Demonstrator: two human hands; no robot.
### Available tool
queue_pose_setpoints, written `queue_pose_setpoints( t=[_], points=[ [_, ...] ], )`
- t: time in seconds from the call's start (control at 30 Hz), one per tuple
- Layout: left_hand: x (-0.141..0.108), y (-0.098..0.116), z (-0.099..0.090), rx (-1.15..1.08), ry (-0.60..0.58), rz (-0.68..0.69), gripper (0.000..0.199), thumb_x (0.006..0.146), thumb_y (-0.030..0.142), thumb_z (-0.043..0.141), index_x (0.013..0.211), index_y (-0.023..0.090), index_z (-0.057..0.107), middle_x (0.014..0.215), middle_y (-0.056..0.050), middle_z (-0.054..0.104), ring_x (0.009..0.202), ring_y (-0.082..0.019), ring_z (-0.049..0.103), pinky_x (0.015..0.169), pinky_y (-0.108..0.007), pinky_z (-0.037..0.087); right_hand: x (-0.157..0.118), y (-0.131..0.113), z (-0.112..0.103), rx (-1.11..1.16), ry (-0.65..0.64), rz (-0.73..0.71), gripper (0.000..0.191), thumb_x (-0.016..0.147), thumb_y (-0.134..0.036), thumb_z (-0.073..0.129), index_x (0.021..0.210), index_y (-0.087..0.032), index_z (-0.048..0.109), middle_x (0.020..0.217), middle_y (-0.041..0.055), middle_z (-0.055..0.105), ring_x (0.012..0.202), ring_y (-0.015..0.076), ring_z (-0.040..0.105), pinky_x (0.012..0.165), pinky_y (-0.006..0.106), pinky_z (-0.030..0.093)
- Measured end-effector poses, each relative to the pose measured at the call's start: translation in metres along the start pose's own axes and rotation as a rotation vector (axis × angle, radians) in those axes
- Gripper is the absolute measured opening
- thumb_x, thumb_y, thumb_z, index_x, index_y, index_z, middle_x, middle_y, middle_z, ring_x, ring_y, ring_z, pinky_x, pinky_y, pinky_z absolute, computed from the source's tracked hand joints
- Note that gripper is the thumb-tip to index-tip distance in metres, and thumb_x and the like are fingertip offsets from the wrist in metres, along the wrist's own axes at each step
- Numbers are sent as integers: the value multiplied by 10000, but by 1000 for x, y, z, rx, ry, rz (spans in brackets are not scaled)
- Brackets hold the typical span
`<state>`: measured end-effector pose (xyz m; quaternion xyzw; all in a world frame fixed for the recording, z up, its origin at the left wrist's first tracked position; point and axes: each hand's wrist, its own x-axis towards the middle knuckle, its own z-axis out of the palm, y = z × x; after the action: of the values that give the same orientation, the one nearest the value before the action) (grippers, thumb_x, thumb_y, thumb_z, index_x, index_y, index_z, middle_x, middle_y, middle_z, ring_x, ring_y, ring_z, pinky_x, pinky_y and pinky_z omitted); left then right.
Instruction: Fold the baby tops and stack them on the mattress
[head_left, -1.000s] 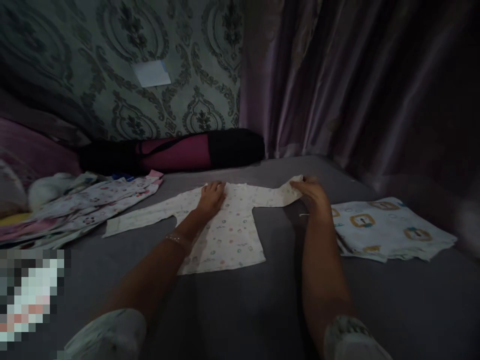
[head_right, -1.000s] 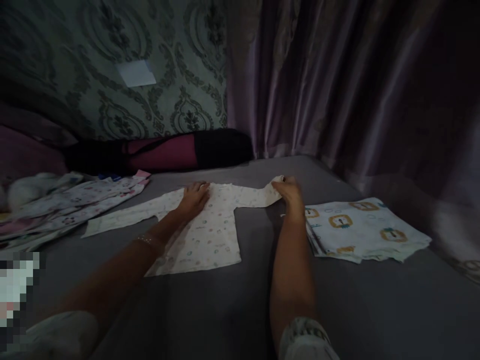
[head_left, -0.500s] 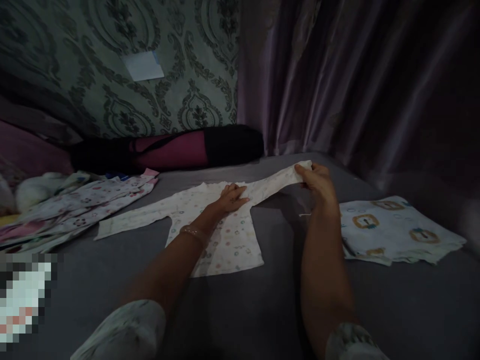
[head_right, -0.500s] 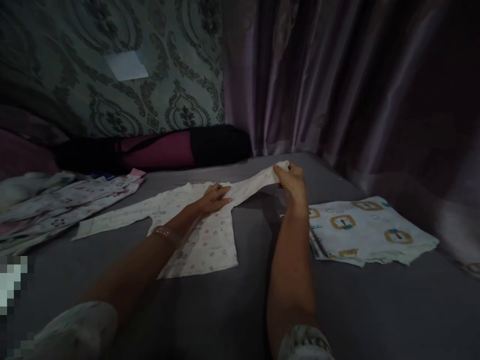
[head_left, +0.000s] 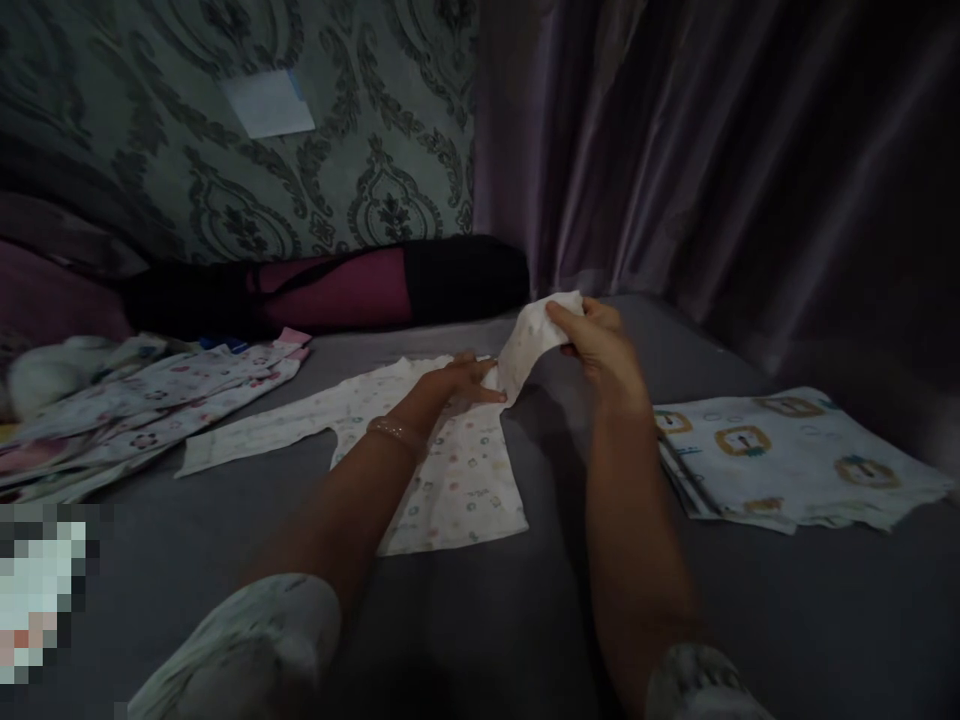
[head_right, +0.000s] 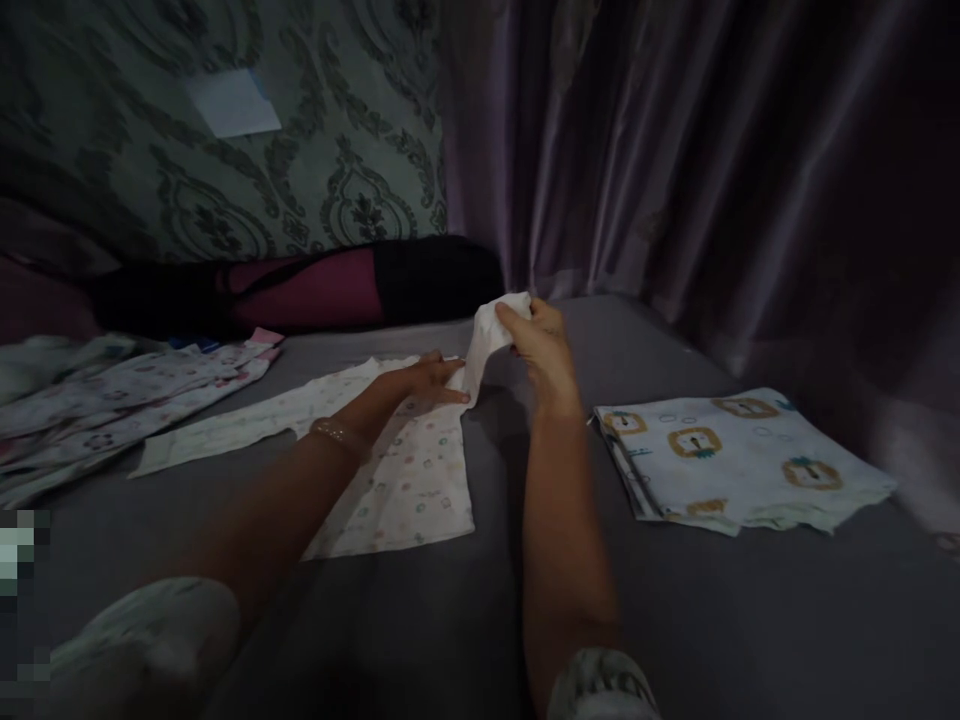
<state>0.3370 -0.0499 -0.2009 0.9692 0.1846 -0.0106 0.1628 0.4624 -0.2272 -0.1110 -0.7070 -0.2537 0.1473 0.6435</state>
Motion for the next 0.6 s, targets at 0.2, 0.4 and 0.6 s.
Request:
queue_pose_setpoints(
  t=[0.2,0.4,0.6],
  points=[
    [9,20,-17,74,-176,-58,952,565,747,694,1343,215,563,1287,-157,557,1234,-388,477,1001,-431,409,-9,-9,25,29,-93,8,300,739,-429,705,910,-186,664,734,11,640,633,144,593,532,240,449],
    [-17,3,-12,-142,2,40,869,661,640,716,1387,210,508,1237,-121,567,1169,-310,541,982,-383,445,-13,-10,37,16,-104,16,232,731,-381,695,838,-183,640,715,7,625,609,131,571,516,222,427],
    [-79,-42,-2,-584,296,-279,563,777,404,694,1252,129,568,940,-79,638,815,-190,638,769,-327,534,-14,-6,52,-11,-140,22,188,743,-351,667,825,-186,632,703,-9,613,573,110,541,505,210,402]
  ],
)
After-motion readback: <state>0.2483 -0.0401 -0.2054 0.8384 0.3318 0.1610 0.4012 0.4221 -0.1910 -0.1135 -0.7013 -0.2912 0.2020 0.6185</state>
